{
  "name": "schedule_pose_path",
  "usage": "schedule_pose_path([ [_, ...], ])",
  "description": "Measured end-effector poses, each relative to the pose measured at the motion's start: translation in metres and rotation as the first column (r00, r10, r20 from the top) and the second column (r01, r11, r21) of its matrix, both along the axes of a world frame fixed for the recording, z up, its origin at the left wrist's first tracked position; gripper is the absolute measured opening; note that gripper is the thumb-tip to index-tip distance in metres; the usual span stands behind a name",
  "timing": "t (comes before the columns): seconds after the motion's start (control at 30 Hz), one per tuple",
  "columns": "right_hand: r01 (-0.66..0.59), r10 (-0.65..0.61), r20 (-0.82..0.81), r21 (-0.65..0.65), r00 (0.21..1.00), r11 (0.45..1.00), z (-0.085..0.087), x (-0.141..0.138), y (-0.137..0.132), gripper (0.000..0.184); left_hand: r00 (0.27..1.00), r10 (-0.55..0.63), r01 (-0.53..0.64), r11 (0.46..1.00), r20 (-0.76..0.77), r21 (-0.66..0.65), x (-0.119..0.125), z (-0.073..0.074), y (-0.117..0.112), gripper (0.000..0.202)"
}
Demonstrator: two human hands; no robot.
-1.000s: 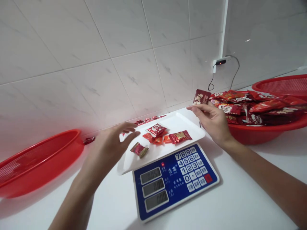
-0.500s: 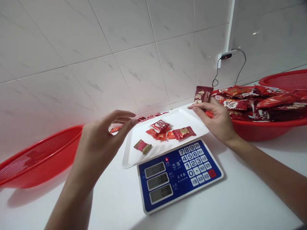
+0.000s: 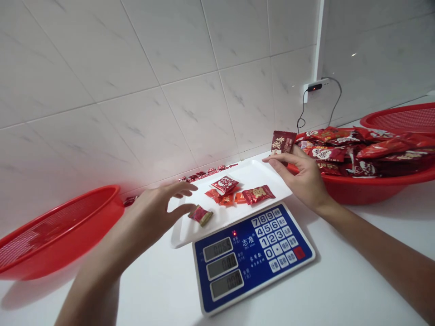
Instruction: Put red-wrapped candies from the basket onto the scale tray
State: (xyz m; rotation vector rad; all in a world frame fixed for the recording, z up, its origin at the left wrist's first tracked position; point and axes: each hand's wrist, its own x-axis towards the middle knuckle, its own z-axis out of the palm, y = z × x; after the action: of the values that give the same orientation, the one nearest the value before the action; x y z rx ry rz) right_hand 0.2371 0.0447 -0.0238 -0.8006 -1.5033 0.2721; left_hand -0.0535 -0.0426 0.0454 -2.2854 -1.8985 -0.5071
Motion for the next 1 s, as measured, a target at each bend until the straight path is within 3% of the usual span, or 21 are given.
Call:
schedule_pose_path([
  [0.17,-0.092,0.102,0.022,-0.269,0.995,0.959,0.002,0.014,0.01,0.018,0.998,0.058,-0.061,0.95,-0.019,-0.306,-0.021,-0.009,0.004,0.032],
  [0.27,-0.045,0.066,0.075,-0.259,0.995,0.965,0.004,0.018,0.011,0.018,0.997,0.065,-0.049,0.933,0.033,-0.357,-0.016,-0.016,0.013,0.027],
  [0.43,0.04,-0.033,0.047,-0.149,0.998,0.988,0.01,0.023,0.008,0.022,0.984,0.104,-0.06,0.958,0.145,-0.28,0.005,-0.018,0.021,0.026],
  [0.6,0.048,-0.049,-0.006,-0.154,0.999,0.987,0.014,0.03,0.01,0.019,0.958,-0.095,0.107,0.994,0.27,-0.028,0.029,-0.015,0.03,0.062],
  [0.73,-0.004,0.008,0.017,-0.196,1.0,0.981,0.011,0.03,0.012,0.02,0.963,-0.146,0.194,0.96,0.228,-0.201,0.06,-0.031,0.049,0.088],
  [0.83,-0.029,0.042,0.058,-0.211,0.997,0.977,0.008,0.025,0.01,0.019,0.971,-0.188,0.22,0.941,0.145,-0.255,0.076,-0.044,0.056,0.079],
  [1.0,-0.092,0.152,0.315,-0.2,0.937,0.976,0.005,0.013,-0.002,0.012,0.98,-0.186,0.192,0.976,0.064,-0.101,0.078,-0.054,0.058,0.053],
])
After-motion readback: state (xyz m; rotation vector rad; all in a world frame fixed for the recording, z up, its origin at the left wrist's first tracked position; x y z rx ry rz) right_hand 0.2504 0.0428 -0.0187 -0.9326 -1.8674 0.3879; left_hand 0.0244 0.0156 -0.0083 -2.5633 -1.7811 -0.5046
